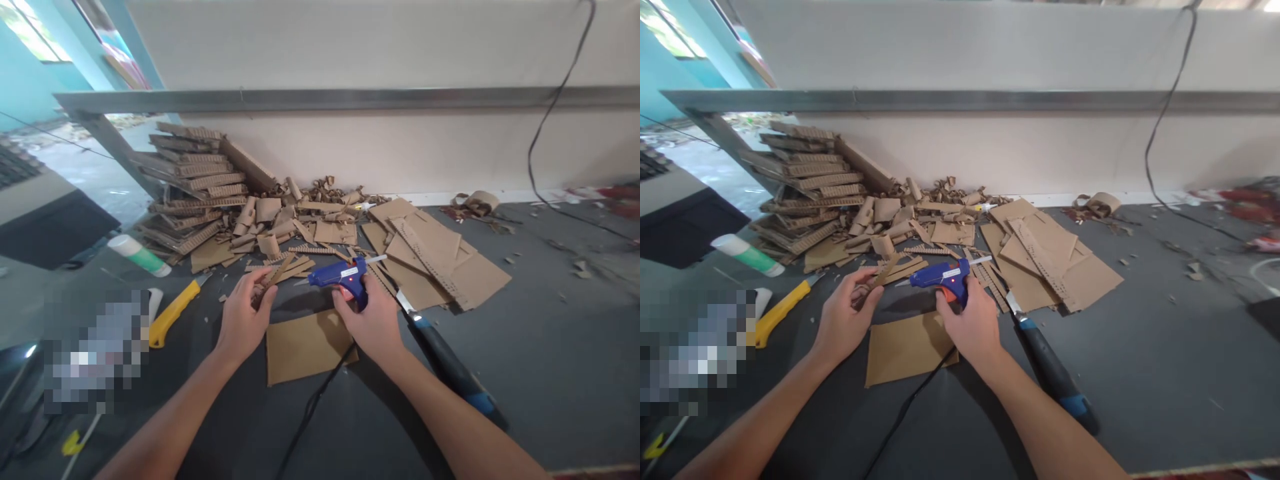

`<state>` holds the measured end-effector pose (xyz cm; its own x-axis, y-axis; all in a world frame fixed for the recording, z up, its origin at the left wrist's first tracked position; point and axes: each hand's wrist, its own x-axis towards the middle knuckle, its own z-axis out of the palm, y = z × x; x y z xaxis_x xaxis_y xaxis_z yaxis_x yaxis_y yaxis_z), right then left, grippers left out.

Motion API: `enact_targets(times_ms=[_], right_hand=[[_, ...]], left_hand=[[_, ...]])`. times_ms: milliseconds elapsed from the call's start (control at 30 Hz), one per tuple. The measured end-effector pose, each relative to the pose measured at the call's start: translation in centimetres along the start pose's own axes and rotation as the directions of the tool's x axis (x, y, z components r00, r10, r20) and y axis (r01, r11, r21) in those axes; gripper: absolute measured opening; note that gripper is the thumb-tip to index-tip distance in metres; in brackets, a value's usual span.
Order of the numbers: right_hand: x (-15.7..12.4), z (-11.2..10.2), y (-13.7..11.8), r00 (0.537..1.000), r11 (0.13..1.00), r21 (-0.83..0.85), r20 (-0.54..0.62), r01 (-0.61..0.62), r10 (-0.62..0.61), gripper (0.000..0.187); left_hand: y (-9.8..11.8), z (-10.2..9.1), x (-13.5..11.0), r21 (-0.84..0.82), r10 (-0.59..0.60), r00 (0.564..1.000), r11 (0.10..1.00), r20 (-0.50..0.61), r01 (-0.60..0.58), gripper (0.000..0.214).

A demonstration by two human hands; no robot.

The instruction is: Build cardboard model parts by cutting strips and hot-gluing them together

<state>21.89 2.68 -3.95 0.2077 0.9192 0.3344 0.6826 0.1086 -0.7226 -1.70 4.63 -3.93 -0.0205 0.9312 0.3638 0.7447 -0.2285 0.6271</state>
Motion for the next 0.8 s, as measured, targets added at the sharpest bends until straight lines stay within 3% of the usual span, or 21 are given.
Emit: enact_targets(times_ms=[67, 133, 233, 300, 367, 533, 633, 733, 800], right_hand=[[0.1, 0.0, 0.0, 1.0, 1.0, -0.011, -0.006, -0.002, 0.002, 0.026], [0.2, 0.1, 0.0, 1.0, 1.0, -0.019, -0.01, -0.002, 0.002, 0.026], [0.4, 0.1, 0.1, 0.999, 0.999, -0.039, -0.031, -0.008, 0.006, 0.026], [0.4, 0.1, 0.2, 0.998, 0.999, -0.047, -0.059, -0.026, 0.023, 0.027], [0.5, 0.0, 0.3, 0.996, 0.998, -0.047, -0.085, -0.043, 0.039, 0.028], [0.7, -0.4, 0.1, 0.994, 0.997, -0.045, -0.093, -0.064, 0.06, 0.028], [0.8, -0.6, 0.0, 0.991, 0.994, -0.048, -0.097, -0.101, 0.096, 0.028], [0.9, -0.7, 0.1, 0.988, 0.99, -0.065, -0.101, -0.122, 0.115, 0.029], [0.9, -0.7, 0.1, 0.988, 0.991, -0.07, -0.105, -0.117, 0.11, 0.028]], left_hand=[[0.4, -0.4, 0.0, 0.025, -0.041, 0.996, 0.999, 0.08, 0.039, 0.044], [0.8, -1.1, 0.3, 0.015, -0.073, 0.963, 0.997, 0.259, 0.071, 0.049], [1.0, -2.6, 0.8, -0.034, -0.033, 0.813, 0.997, 0.581, 0.065, 0.072], [1.0, -3.5, 1.2, -0.036, 0.006, 0.728, 0.999, 0.685, 0.026, 0.092], [0.9, -3.8, 1.4, -0.008, 0.006, 0.708, 1.0, 0.706, -0.001, 0.095], [0.7, -2.8, 1.1, 0.037, -0.02, 0.77, 0.999, 0.637, -0.005, 0.089], [1.0, -2.6, 0.9, 0.072, -0.025, 0.782, 0.997, 0.623, -0.025, 0.085], [1.0, -3.2, 0.9, 0.1, -0.026, 0.751, 0.994, 0.66, -0.053, 0.08], [0.8, -3.8, 1.0, 0.068, 0.003, 0.697, 0.995, 0.717, -0.074, 0.096]])
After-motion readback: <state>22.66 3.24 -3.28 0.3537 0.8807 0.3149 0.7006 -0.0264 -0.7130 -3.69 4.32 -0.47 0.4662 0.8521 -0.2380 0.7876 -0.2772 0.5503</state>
